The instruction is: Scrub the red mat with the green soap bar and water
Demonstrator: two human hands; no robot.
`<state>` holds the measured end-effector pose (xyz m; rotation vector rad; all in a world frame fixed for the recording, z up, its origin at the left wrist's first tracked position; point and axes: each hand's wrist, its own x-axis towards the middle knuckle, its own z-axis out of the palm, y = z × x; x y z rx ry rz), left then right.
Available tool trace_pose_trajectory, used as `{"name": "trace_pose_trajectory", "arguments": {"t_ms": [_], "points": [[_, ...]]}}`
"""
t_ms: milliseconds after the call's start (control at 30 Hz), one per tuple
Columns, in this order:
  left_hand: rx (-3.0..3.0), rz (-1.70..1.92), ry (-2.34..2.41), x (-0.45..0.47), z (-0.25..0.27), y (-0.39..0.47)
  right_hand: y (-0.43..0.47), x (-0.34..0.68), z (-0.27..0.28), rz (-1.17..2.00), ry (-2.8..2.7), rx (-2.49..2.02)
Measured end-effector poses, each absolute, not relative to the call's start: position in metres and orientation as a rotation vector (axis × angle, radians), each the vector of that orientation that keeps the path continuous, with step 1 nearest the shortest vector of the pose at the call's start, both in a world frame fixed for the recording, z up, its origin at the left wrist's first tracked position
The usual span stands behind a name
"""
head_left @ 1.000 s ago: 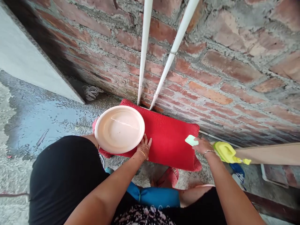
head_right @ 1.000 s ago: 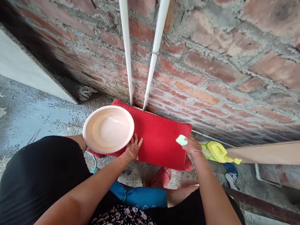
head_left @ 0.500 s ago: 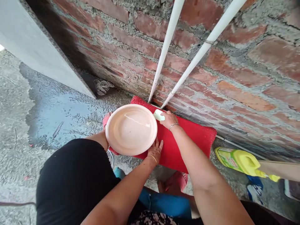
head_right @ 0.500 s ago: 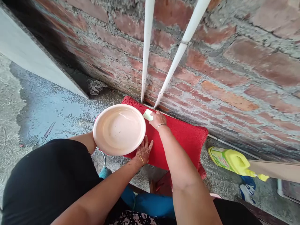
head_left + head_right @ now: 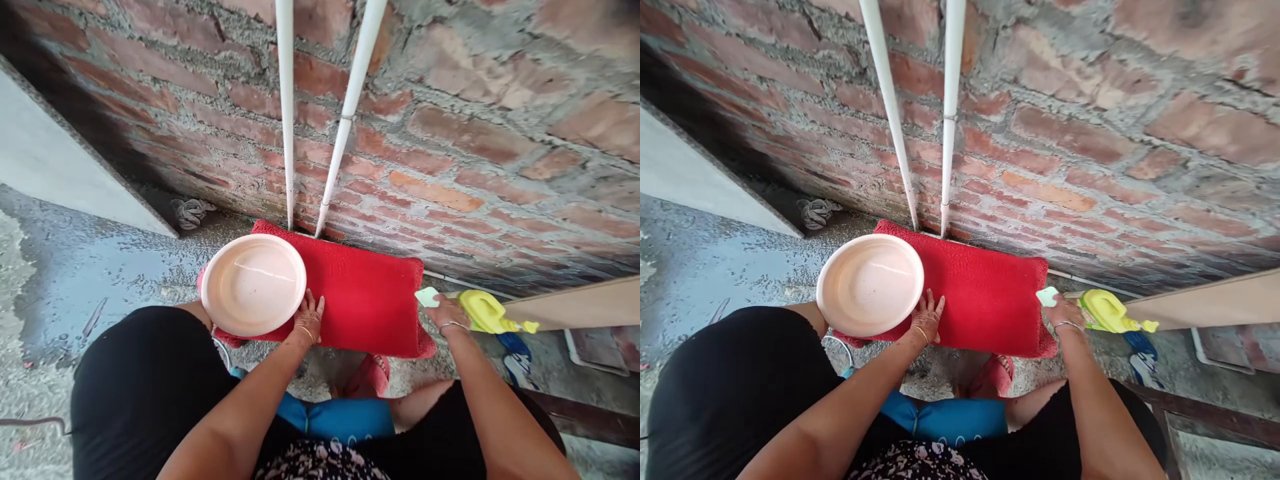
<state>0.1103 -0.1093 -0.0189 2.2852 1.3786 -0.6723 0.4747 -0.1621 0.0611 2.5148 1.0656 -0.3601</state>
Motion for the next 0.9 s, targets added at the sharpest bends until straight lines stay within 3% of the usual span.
{"name": "trace_pose_trajectory", "arguments": {"t_ms": [200,433,600,767,900], "points": [[2.322,-0.717,1.403,0.100,-0.006,-0.123,-0.144,0.341,0.050,-0.598,1.502,2.558],[2.223,-0.925,1.420,0.076,0.010,-0.137,-0.089,0.210,0.034,-0.733,1.891,2.238],[2.217,-0.916,1.402,0.081,0.019,-0.130,-0.110,0.273,0.044,-0.693,1.809,2.174],[2.209,-0.910,1.344,0.101,0.021,-0.132,-0.152,0.378,0.072,-0.432,1.428,2.203],[2.129,-0.953,1.220,0.102,0.018,-0.141,-0.151,0.360,0.080,-0.455,1.635,2.090]]}}
